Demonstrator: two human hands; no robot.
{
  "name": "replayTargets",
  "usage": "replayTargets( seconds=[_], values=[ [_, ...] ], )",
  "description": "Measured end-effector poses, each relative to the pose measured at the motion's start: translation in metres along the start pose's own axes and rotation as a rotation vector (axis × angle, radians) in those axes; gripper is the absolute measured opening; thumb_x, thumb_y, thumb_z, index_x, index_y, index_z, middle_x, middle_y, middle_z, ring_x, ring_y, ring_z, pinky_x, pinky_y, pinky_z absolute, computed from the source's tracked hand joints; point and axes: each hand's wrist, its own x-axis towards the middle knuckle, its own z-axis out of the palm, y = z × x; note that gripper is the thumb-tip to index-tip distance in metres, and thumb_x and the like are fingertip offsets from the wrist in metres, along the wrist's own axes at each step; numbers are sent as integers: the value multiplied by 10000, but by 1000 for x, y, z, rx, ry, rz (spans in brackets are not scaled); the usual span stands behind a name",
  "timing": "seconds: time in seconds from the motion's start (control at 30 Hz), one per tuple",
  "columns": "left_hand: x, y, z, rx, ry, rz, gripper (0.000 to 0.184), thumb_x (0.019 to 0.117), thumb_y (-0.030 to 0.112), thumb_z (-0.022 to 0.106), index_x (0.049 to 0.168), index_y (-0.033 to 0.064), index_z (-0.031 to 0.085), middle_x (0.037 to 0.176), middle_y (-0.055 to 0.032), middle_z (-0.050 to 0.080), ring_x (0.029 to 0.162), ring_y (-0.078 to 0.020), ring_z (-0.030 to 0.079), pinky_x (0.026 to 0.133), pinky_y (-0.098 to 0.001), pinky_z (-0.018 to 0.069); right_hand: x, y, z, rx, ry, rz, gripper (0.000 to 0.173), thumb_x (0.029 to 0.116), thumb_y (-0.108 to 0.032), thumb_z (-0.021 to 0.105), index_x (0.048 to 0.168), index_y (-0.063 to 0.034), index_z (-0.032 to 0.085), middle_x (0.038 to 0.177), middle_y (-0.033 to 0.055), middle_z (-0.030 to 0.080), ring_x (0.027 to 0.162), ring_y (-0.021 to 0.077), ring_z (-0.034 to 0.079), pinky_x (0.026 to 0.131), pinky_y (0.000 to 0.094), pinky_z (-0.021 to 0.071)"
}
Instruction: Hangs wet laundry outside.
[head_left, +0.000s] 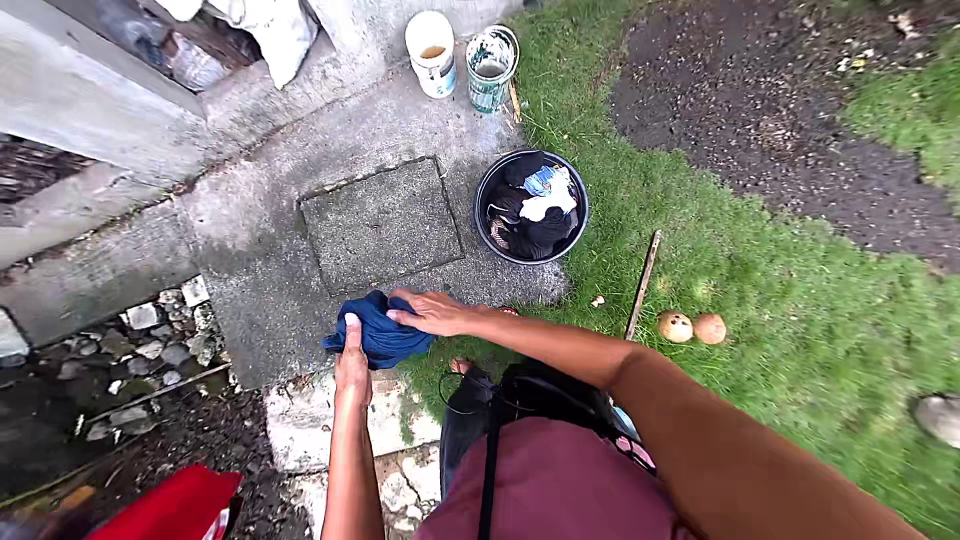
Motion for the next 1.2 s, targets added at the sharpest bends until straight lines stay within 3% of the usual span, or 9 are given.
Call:
replayTargets(
  seconds=[0.13,0.2,0.3,0.4,0.53,0.63,0.83,1.1,1.2],
  values=[
    [-11,32,-78,117,217,88,619,1120,444,312,1498,-40,389,1385,-219,561,1193,-182,616,1014,-363,511,-21,-26,-50,-27,-143,-26,893,843,-99,812,1587,-57,320,1298,294,621,1180,431,624,1041,595,476],
    [-12,39,-121,237,215,90,658,1111,490,308,1495,-35,407,1340,-256,595,1140,-253,659,981,-416,538,-31,-55,-78,-209,-113,-24,643,849,55,724,1450,20,495,1192,292,667,1122,441,647,1019,592,479],
    [-19,46,-170,310,214,208,602,1079,494,448,1364,-28,540,1126,-221,682,905,-248,714,841,-448,590,-45,-110,-113,-385,129,-108,233,911,-34,717,1135,29,724,1037,212,737,1013,363,703,961,571,519],
    [-31,59,-200,170,315,370,300,968,259,722,1065,-23,688,919,-92,709,759,-125,678,762,-386,591,-58,-163,-144,-530,370,-243,164,955,-130,681,1067,-66,783,1031,162,760,1009,344,715,924,609,511],
    [-45,62,-223,-214,420,476,332,901,235,795,1127,61,625,974,30,695,860,-48,688,827,-309,599,-69,-207,-175,-482,453,-239,207,926,-220,751,1032,-42,766,910,120,751,834,234,706,819,512,548],
    [-59,69,-243,-298,434,489,479,985,471,653,1288,116,542,1041,56,656,925,-28,665,885,-288,570,-83,-247,-186,-66,420,-365,177,871,-37,745,1036,-78,696,826,-69,723,702,0,668,695,209,590],
    [-63,69,-297,-147,416,684,380,1117,319,350,1027,111,655,900,88,744,827,6,702,782,-219,585,-108,-288,-198,305,363,-431,312,983,27,522,1194,-176,630,921,-102,733,835,22,716,774,224,619],
    [-77,73,-311,-312,287,691,512,1133,376,253,996,116,672,934,34,763,877,-49,716,814,-255,584,-109,-271,-220,-172,740,-426,240,855,6,699,1045,-138,667,924,-150,711,777,-71,659,743,153,568],
    [-98,112,-292,-438,28,753,540,1134,374,218,1054,114,684,1043,4,761,992,-83,709,891,-277,581,-105,-262,-203,-557,598,-282,247,908,-112,727,1149,-73,693,947,25,718,774,82,666,761,324,582]
  ],
)
